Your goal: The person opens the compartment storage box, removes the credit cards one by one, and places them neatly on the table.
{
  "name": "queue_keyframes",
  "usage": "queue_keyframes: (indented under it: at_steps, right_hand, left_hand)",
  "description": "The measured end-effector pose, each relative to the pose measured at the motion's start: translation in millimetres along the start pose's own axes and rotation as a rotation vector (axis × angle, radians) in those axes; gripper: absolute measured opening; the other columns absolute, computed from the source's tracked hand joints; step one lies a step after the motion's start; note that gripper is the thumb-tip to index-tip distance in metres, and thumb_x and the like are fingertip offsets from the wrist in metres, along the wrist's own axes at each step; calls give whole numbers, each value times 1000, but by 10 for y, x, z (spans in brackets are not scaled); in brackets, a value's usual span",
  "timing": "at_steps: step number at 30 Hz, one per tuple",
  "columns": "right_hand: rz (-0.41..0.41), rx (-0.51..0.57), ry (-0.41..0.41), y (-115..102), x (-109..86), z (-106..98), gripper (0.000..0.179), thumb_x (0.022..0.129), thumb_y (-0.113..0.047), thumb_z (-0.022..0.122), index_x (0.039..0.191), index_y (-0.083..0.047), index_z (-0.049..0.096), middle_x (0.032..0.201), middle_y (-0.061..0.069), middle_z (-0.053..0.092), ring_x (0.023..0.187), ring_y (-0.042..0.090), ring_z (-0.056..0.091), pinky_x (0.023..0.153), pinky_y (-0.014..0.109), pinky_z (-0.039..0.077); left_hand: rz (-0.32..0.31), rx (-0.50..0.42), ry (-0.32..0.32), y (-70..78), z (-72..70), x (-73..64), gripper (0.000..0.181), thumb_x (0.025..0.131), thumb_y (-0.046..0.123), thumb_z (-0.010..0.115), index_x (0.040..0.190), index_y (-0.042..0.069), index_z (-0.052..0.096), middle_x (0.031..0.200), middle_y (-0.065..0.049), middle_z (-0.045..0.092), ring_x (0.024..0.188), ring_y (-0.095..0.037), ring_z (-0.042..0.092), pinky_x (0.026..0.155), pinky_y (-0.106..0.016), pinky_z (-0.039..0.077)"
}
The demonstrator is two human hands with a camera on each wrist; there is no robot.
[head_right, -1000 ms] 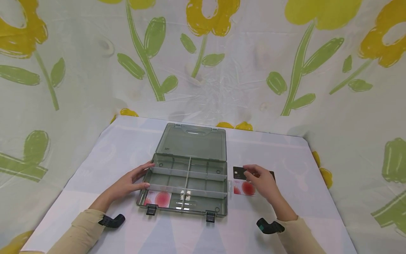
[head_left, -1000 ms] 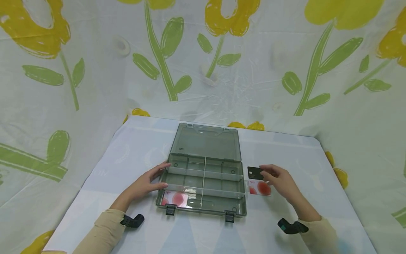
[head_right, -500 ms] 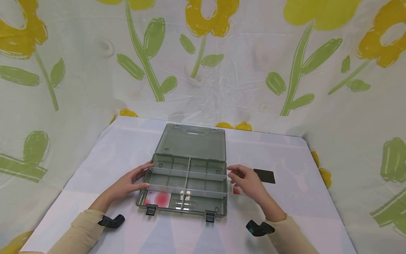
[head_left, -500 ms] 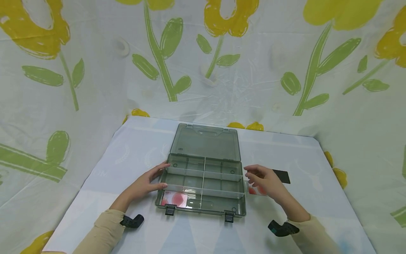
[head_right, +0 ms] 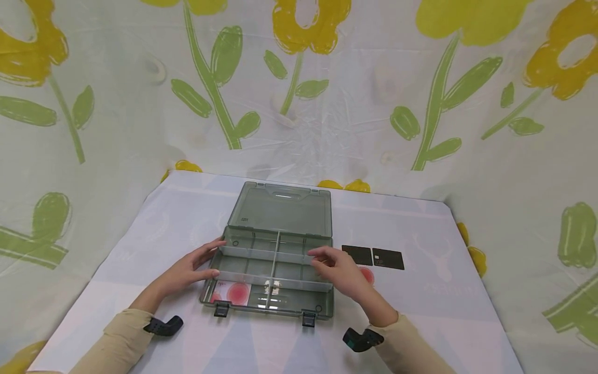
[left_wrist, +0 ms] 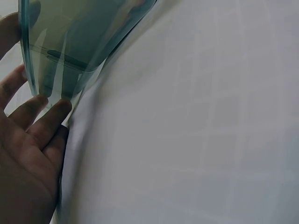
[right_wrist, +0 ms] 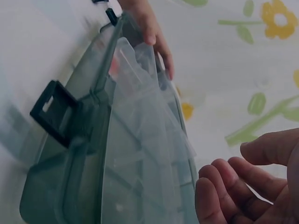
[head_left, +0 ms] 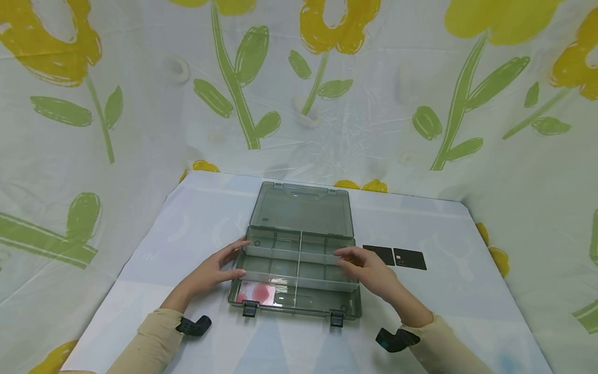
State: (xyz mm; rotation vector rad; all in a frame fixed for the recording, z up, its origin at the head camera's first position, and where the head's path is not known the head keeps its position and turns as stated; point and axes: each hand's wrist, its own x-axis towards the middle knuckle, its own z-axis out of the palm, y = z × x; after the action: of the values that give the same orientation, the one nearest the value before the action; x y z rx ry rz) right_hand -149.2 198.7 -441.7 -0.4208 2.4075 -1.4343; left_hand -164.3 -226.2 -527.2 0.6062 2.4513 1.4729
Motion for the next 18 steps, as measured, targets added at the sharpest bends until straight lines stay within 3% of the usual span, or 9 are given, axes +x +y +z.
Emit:
queue_keyframes:
  at_steps: [5,18]
  right_hand:
    - [-26,65,-55,-29,68,139,37,102,-21,65,132,1,63,114,25,65,91,34,67,78,31,61]
    - [-70,116,-198,-248,190,482,36,103,-19,63,131,4,63,113,20,69,93,26,70,83,29,61]
  left_hand:
    - [-2,-2,0,-7,0,4,73,94,29,75,157,24,39,168,-15,21,147,-46,30,118,-62,27]
    - [12,-8,-4,-9,2,2,72,95,27,75,157,23,38,168,-16,21,147,-45,30,118,-60,27]
